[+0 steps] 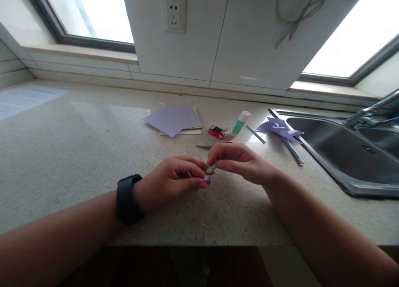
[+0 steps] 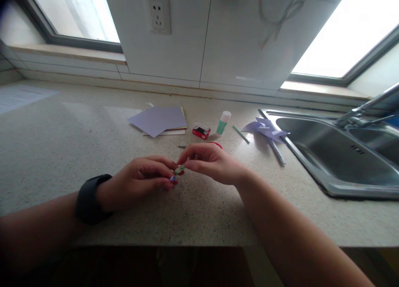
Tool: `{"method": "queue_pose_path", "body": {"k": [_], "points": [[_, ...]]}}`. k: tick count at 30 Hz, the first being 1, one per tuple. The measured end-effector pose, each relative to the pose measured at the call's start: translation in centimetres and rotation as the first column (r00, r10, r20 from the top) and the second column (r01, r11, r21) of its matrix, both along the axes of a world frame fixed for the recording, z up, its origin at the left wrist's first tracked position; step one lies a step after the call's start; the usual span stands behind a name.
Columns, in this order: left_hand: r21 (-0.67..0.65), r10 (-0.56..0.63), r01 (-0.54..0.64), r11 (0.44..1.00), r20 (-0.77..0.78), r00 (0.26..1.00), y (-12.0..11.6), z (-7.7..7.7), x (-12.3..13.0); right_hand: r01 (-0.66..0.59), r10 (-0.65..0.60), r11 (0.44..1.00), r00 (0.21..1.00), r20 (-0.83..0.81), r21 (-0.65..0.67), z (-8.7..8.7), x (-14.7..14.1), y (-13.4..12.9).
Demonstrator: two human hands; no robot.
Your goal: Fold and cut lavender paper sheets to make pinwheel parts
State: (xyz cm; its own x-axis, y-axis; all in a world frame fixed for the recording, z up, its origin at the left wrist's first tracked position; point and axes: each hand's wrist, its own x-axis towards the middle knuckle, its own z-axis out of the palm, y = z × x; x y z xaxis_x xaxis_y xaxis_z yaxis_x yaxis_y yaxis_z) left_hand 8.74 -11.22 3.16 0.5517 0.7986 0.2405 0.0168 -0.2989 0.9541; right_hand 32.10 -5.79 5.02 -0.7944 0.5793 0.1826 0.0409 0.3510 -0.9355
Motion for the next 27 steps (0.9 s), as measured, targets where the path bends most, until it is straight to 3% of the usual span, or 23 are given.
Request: {"method": "queue_pose_path", "body": {"k": [3, 7, 12, 20, 27], "points": [[-0.085, -0.022, 0.027, 0.996, 0.06, 0.998, 0.02, 0.09, -0.1, 0.009, -0.009, 0.998, 1.0, 0.006, -0.057, -0.12, 0.06, 0.12], [-0.147, -0.058, 0.078, 0.986, 0.138, 0.989, 0.06, 0.17, -0.23, -0.077, 0.078, 0.982, 0.997, 0.0, -0.175, -0.16, 0.25, 0.19], [-0.133, -0.107, 0.125, 0.983, 0.134, 0.985, 0.11, 0.35, -0.33, -0.148, 0.157, 0.951, 0.988, 0.01, -0.272, -0.03, 0.28, 0.24], [-0.041, -0.186, 0.189, 0.981, 0.072, 0.98, 0.23, 0.46, -0.2, -0.245, 0.248, 0.967, 0.968, 0.035, -0.075, -0.04, -0.52, 0.3], [-0.09, -0.168, 0.174, 0.981, 0.069, 0.983, 0.33, 0.32, -0.38, -0.229, 0.23, 0.972, 0.973, 0.01, -0.059, 0.01, -0.33, 0.23]]}}
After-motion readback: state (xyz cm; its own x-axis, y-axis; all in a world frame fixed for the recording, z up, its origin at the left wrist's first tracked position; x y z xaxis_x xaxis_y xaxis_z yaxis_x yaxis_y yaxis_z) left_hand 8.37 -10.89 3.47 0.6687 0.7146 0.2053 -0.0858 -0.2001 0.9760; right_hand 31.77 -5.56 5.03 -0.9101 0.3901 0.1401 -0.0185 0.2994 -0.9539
